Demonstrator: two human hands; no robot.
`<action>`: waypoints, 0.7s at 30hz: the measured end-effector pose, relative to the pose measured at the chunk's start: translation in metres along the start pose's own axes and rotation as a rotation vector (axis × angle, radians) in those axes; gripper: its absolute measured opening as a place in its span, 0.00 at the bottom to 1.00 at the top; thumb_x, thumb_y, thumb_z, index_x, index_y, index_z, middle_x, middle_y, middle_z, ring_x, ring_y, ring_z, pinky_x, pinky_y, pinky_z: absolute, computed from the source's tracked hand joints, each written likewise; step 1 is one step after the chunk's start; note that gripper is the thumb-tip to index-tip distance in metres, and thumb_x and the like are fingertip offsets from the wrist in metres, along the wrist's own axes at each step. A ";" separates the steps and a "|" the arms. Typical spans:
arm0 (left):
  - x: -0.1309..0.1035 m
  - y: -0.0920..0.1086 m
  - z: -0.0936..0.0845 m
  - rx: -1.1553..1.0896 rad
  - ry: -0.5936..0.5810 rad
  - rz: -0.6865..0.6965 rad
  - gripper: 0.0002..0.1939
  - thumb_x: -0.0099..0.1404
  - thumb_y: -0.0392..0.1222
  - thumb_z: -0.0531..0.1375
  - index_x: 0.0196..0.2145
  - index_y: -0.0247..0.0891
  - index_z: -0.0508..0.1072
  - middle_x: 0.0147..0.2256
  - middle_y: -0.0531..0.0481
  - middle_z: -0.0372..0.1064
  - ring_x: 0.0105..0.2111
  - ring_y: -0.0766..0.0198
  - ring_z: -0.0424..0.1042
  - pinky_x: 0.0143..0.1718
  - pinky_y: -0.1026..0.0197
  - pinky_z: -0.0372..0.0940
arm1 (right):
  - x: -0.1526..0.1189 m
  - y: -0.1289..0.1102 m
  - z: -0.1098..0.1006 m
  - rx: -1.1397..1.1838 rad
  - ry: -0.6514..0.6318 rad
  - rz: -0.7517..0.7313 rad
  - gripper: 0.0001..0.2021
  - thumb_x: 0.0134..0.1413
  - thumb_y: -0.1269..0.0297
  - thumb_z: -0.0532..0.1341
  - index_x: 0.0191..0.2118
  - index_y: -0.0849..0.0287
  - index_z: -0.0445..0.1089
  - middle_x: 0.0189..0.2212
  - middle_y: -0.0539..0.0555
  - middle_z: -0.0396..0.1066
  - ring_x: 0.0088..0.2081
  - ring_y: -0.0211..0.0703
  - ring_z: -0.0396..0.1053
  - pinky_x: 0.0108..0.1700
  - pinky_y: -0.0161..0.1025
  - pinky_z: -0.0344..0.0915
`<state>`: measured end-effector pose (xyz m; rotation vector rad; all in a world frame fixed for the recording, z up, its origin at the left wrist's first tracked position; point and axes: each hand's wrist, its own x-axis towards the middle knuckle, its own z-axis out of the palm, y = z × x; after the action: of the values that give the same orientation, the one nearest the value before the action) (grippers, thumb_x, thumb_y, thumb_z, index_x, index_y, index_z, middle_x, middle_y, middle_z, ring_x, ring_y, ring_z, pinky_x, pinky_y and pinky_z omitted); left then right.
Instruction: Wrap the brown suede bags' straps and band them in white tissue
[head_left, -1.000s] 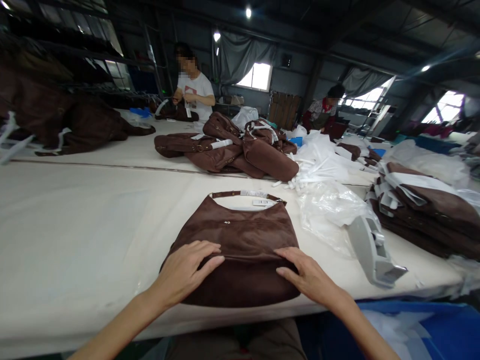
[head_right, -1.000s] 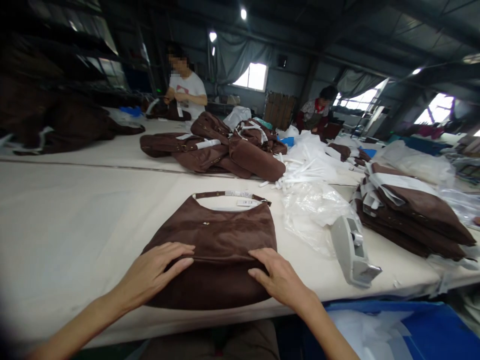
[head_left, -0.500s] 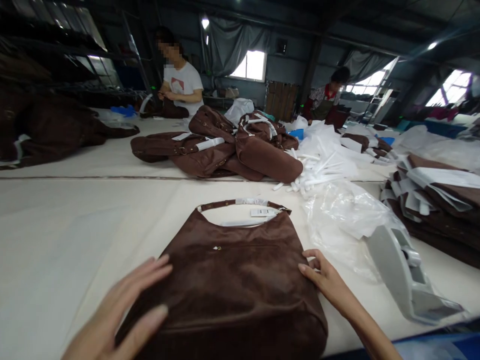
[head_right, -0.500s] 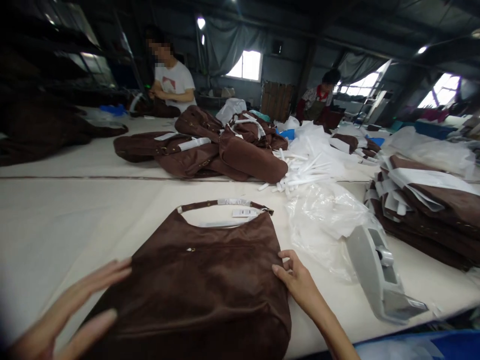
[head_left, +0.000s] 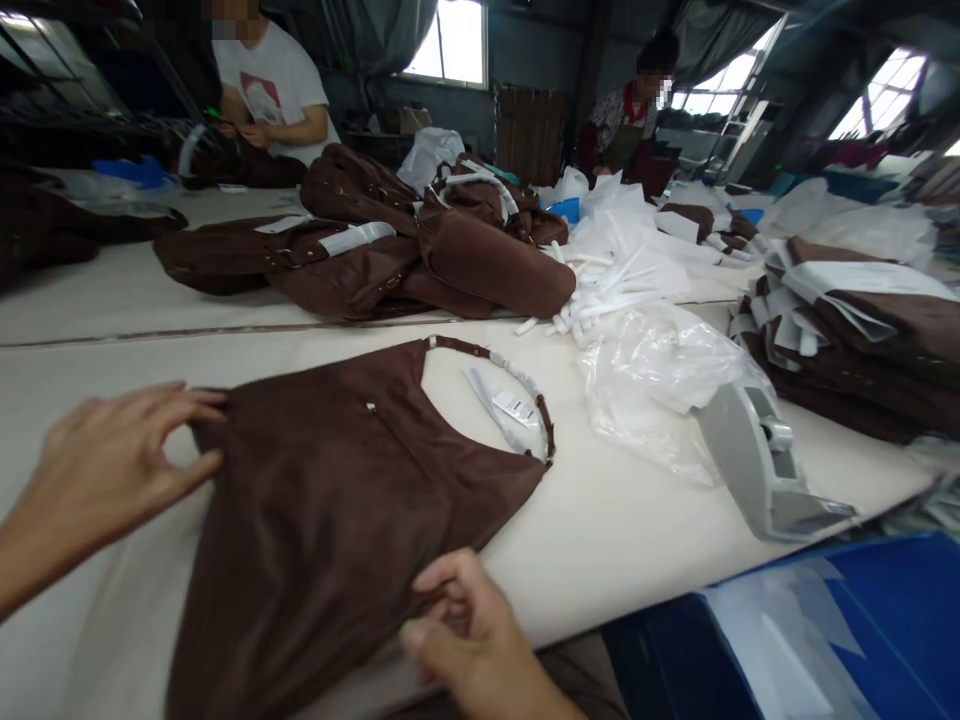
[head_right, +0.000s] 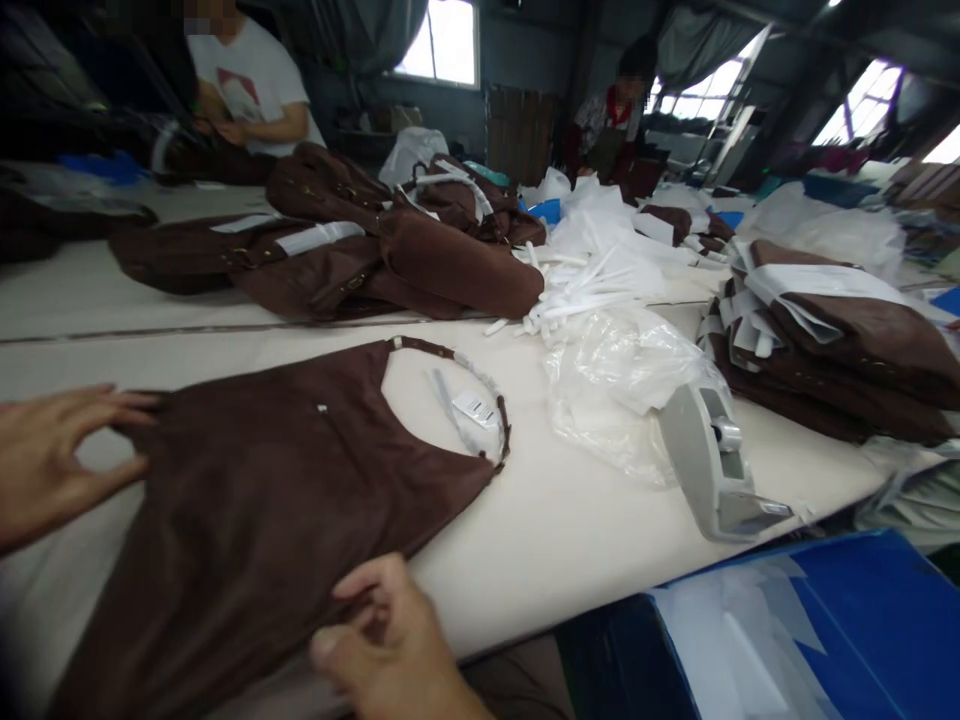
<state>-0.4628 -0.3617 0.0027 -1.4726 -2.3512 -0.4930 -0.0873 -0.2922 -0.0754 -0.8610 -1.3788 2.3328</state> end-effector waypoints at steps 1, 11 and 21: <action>0.017 0.001 -0.004 0.080 -0.031 -0.009 0.31 0.56 0.65 0.48 0.35 0.35 0.76 0.47 0.48 0.75 0.58 0.40 0.66 0.58 0.31 0.52 | 0.000 0.008 0.017 -0.031 -0.093 0.016 0.28 0.42 0.50 0.73 0.49 0.53 0.69 0.35 0.49 0.70 0.30 0.37 0.69 0.33 0.33 0.67; 0.058 0.158 -0.024 -0.088 -0.280 0.401 0.25 0.70 0.44 0.42 0.48 0.33 0.74 0.47 0.51 0.72 0.53 0.59 0.69 0.59 0.51 0.58 | -0.017 -0.019 -0.053 -0.404 0.017 -0.180 0.14 0.60 0.53 0.60 0.39 0.58 0.77 0.30 0.51 0.75 0.34 0.42 0.71 0.40 0.38 0.67; 0.006 0.269 0.056 -0.294 -0.567 0.469 0.15 0.65 0.34 0.53 0.43 0.40 0.78 0.42 0.48 0.78 0.43 0.58 0.76 0.46 0.60 0.67 | 0.079 -0.089 -0.150 -0.837 0.495 -0.238 0.19 0.59 0.54 0.55 0.50 0.60 0.69 0.42 0.58 0.75 0.35 0.45 0.74 0.42 0.43 0.68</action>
<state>-0.2266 -0.2213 -0.0127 -2.4905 -2.2435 -0.3328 -0.0588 -0.1028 -0.0800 -1.2751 -2.0646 1.1945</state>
